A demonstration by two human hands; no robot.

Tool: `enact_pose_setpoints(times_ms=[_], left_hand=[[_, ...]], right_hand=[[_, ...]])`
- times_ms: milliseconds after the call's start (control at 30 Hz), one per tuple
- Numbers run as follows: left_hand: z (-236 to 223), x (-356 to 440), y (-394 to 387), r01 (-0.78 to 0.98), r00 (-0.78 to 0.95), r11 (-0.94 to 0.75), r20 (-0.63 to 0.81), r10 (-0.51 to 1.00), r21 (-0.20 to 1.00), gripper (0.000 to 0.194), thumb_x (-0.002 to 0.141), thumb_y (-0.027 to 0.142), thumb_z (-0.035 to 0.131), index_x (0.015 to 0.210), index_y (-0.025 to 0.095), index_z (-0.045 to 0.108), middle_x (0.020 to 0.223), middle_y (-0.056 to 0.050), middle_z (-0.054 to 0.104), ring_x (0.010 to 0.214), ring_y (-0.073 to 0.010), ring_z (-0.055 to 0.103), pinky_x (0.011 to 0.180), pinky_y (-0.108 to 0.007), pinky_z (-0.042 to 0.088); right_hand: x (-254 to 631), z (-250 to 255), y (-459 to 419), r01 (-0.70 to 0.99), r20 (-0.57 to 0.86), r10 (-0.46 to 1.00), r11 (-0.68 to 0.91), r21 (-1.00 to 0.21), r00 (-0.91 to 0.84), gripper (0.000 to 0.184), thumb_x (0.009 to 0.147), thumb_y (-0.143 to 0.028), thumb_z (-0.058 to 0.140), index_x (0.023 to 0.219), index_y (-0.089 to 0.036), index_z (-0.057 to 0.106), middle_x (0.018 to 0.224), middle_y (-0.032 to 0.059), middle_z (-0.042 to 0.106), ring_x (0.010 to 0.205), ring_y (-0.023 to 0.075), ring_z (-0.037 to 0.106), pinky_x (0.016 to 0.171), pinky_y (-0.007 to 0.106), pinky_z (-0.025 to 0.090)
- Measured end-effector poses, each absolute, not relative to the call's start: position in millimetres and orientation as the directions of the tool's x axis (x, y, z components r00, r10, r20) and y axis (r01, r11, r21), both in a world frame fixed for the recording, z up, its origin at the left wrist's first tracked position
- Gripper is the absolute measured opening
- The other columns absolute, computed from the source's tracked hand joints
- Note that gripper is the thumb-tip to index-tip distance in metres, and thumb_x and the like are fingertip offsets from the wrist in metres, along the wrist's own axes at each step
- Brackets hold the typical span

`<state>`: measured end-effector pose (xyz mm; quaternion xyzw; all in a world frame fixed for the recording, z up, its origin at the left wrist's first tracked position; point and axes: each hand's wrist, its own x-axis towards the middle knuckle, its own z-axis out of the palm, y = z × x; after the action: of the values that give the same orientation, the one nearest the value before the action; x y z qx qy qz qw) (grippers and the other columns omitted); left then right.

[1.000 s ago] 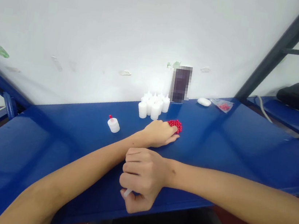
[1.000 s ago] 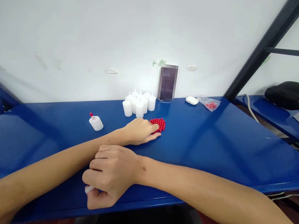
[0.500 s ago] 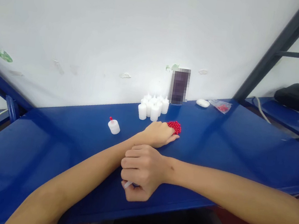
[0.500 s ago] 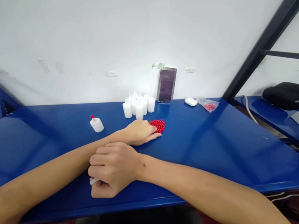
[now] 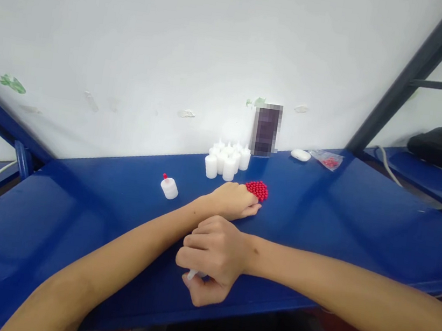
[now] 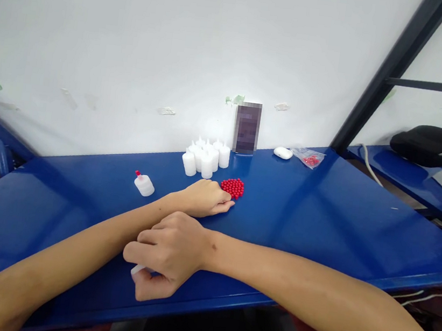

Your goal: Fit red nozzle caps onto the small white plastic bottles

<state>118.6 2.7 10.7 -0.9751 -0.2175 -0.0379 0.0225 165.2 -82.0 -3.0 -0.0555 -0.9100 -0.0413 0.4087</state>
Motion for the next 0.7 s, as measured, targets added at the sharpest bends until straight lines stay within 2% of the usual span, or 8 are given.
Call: enact_pose_setpoints(times_ms=[100,167,267,367,433,533,633,700], left_hand=[[10,111,5,0.421,0.906,-0.907,0.043,0.421,0.004,0.037,0.096,0.034,0.048,0.067,0.016,0.063,0.065,-0.003,0.064,0.056,-0.0143,0.055,0.051,-0.028,0.028],[7,102,6,0.409,0.911,-0.912,0.059,0.407,-0.018,0.040,0.096,0.033,0.049,0.062,0.016,0.061,0.068,-0.004,0.063,0.058,-0.0139,0.054,0.052,-0.029,0.027],[3,77,5,0.337,0.940,-0.937,0.096,0.328,-0.097,0.045,0.096,0.032,0.049,0.054,0.016,0.057,0.072,-0.005,0.063,0.067,-0.0157,0.054,0.061,-0.032,0.031],[2,37,-2,0.312,0.949,-0.944,0.081,0.304,-0.109,0.034,0.086,0.027,0.059,0.054,0.017,0.053,0.062,-0.003,0.057,0.068,-0.0174,0.051,0.066,-0.035,0.031],[3,9,-10,0.352,0.931,-0.934,0.128,0.342,-0.063,0.029,0.078,0.027,0.065,0.055,0.017,0.051,0.060,-0.001,0.055,0.065,-0.0165,0.050,0.067,-0.034,0.033],[5,-22,-23,0.465,0.868,-0.884,0.170,0.466,0.045,0.028,0.087,0.025,0.054,0.061,0.018,0.054,0.058,0.000,0.057,0.055,-0.0136,0.049,0.058,-0.030,0.031],[6,-31,-31,0.507,0.849,-0.859,0.130,0.513,0.078,0.040,0.094,0.029,0.047,0.057,0.017,0.052,0.053,0.000,0.056,0.046,-0.0118,0.047,0.052,-0.028,0.026],[7,-30,-33,0.487,0.860,-0.869,0.129,0.494,0.087,0.039,0.095,0.029,0.047,0.059,0.017,0.055,0.054,0.000,0.058,0.046,-0.0116,0.049,0.050,-0.028,0.026]], right_hand=[[167,-4,-81,0.137,0.684,0.098,0.991,0.003,-0.723,0.010,0.076,-0.027,0.047,0.080,-0.020,0.053,0.054,-0.0070,0.040,0.044,0.0107,0.038,0.041,0.027,0.028],[168,-5,-80,0.151,0.665,0.126,0.988,-0.019,-0.737,0.014,0.079,-0.025,0.047,0.087,-0.018,0.055,0.059,-0.0057,0.046,0.047,0.0113,0.043,0.042,0.026,0.030],[168,-3,-77,0.189,0.662,0.172,0.981,-0.047,-0.730,0.018,0.081,-0.021,0.045,0.094,-0.016,0.056,0.067,-0.0024,0.053,0.054,0.0126,0.051,0.049,0.027,0.039],[167,-2,-74,0.221,0.700,0.245,0.967,-0.126,-0.671,0.022,0.080,-0.017,0.047,0.100,-0.014,0.055,0.076,0.0009,0.060,0.063,0.0139,0.056,0.061,0.028,0.047],[167,-2,-70,0.244,0.740,0.329,0.943,-0.226,-0.587,0.024,0.079,-0.013,0.048,0.102,-0.015,0.055,0.081,0.0025,0.061,0.070,0.0141,0.057,0.064,0.027,0.049],[169,-1,-63,0.254,0.754,0.483,0.875,-0.411,-0.445,0.019,0.084,-0.014,0.050,0.102,-0.017,0.058,0.084,0.0025,0.060,0.070,0.0128,0.055,0.065,0.025,0.048],[172,-1,-58,0.250,0.643,0.664,0.744,-0.620,-0.382,0.016,0.094,-0.026,0.051,0.107,-0.018,0.057,0.088,0.0018,0.062,0.063,0.0101,0.053,0.061,0.024,0.046],[174,-2,-56,0.220,0.519,0.766,0.620,-0.753,-0.379,0.020,0.100,-0.035,0.045,0.109,-0.020,0.053,0.086,-0.0001,0.064,0.054,0.0081,0.052,0.055,0.022,0.043]])
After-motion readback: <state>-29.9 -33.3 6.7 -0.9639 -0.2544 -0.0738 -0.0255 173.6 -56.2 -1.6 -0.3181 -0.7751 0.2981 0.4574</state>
